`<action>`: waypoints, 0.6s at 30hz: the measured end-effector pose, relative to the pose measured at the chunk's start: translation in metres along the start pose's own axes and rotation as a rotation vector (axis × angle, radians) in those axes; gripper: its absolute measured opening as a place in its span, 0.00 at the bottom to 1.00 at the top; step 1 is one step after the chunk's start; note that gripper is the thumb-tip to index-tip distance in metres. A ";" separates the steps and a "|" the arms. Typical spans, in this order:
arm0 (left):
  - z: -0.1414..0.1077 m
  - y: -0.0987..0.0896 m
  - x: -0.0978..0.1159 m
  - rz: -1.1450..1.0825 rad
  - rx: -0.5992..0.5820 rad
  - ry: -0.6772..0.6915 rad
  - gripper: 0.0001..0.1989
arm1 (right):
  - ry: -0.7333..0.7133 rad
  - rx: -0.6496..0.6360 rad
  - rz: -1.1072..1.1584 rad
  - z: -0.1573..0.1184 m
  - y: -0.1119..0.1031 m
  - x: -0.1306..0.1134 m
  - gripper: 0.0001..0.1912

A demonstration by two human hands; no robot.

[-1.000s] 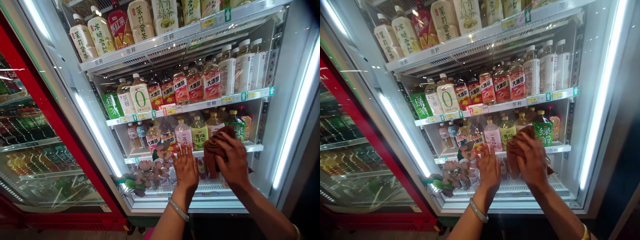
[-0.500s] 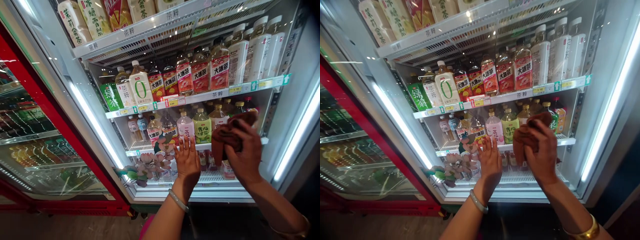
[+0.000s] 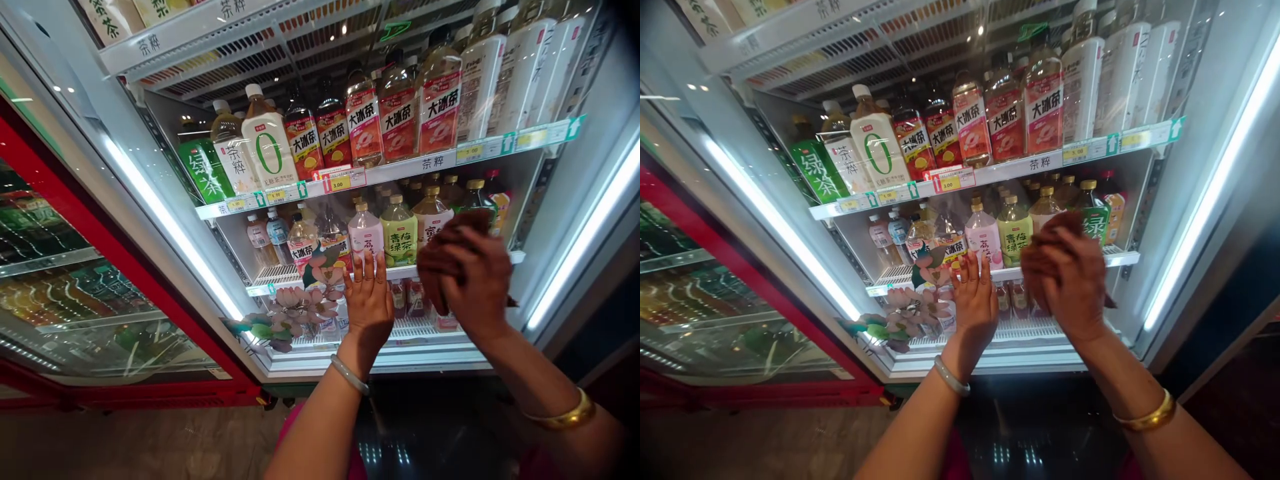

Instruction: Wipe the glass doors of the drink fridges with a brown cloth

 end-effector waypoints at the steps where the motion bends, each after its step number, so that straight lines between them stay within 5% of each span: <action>1: 0.001 -0.001 0.001 0.001 0.005 0.004 0.42 | 0.130 0.081 -0.017 0.001 -0.008 0.014 0.28; 4: 0.000 -0.001 0.003 0.008 0.026 0.013 0.41 | 0.288 0.164 -0.012 -0.003 -0.009 0.015 0.30; 10: -0.004 0.001 -0.002 -0.020 0.080 0.049 0.38 | -0.203 -0.248 0.118 -0.021 0.042 -0.059 0.27; 14: -0.001 0.000 -0.003 -0.057 -0.035 0.025 0.34 | -0.231 -0.327 0.163 -0.018 0.030 -0.031 0.26; 18: 0.006 0.003 0.004 -0.115 -0.160 -0.073 0.31 | -0.062 -0.197 -0.007 -0.003 -0.003 0.004 0.22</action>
Point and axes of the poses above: each hand's wrist, its own z-axis towards the middle knuckle, its own y-axis out of the palm, x = y × z, the point moved 8 cm from there along z, towards the middle knuckle, and after that the axes turned 3 degrees about -z, right-handed, at the moved point
